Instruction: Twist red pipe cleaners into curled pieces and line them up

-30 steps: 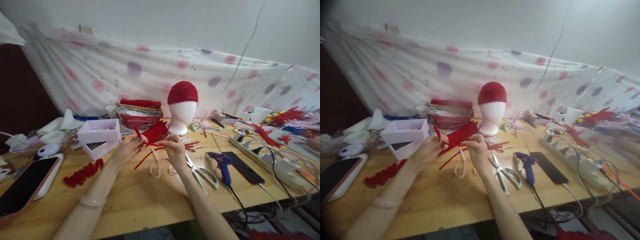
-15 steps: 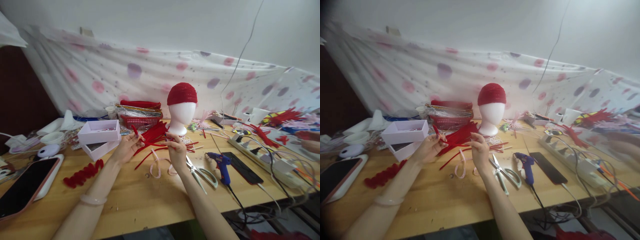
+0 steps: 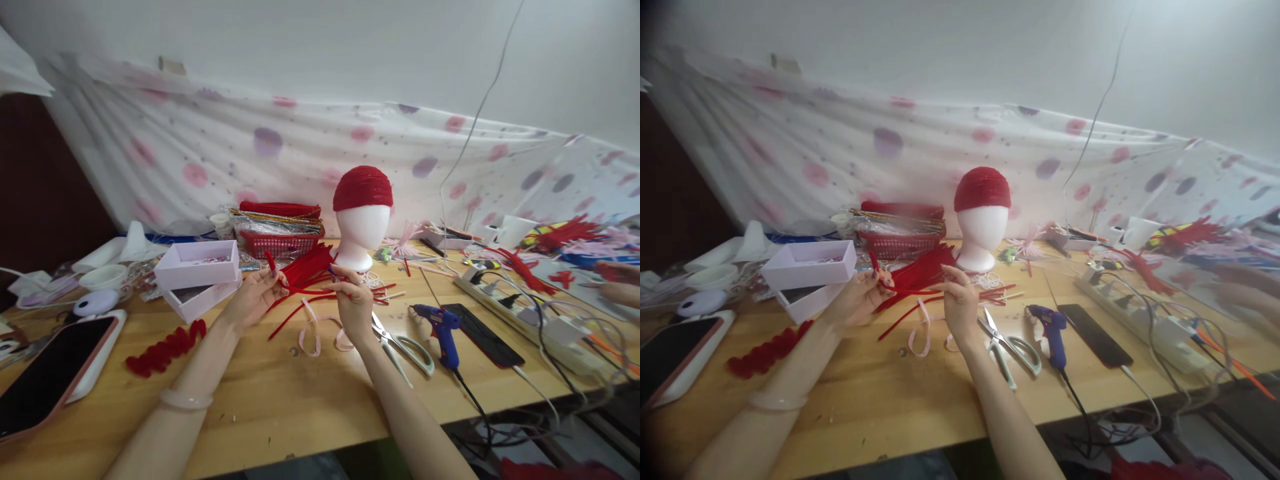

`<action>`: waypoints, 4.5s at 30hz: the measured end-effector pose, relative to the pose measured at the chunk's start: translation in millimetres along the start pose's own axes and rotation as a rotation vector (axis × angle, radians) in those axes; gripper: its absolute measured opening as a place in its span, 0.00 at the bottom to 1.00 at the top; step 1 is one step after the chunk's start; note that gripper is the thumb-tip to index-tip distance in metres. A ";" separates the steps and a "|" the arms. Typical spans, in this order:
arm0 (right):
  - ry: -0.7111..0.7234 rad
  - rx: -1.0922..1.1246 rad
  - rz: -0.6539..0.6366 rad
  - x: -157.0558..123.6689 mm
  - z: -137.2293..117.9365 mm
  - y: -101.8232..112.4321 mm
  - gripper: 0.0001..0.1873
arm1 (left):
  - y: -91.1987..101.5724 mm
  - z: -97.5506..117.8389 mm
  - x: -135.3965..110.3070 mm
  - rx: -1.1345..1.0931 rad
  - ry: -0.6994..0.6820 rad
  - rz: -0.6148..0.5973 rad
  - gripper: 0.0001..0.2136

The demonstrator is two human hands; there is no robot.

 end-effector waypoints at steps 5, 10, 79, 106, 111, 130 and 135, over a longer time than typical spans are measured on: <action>-0.015 -0.020 -0.011 0.2 0.0 -0.7 0.20 | -1.6 1.1 -0.4 0.001 0.006 0.029 0.10; -0.034 -0.063 0.013 1.0 0.7 0.9 0.21 | -1.0 -0.3 0.6 0.023 -0.004 0.110 0.09; -0.809 0.907 -0.097 0.3 22.6 -12.6 0.14 | 19.9 9.1 6.9 -0.064 -0.287 0.609 0.05; -0.919 1.039 -0.352 -4.7 9.4 -22.5 0.17 | 15.7 -6.4 2.6 -0.030 -0.223 0.546 0.06; -0.930 1.008 -0.331 -5.8 7.5 -22.6 0.15 | 14.8 -7.1 1.9 -0.033 -0.219 0.548 0.05; -0.420 -0.125 -0.116 6.4 -19.1 107.9 0.17 | 31.2 19.8 10.7 -0.033 -0.301 0.725 0.04; -0.264 -0.907 -0.461 -40.7 -8.9 126.4 0.12 | 20.1 5.6 6.4 -0.021 -0.204 0.685 0.06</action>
Point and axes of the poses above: each hand's wrist, its own x-axis towards the middle knuckle, its own y-axis out of the back of the hand, z = x × y, the point moved 3 cm from there along x, towards the middle knuckle, and after that the axes turned 14 degrees about -y, right-handed, at the moved point
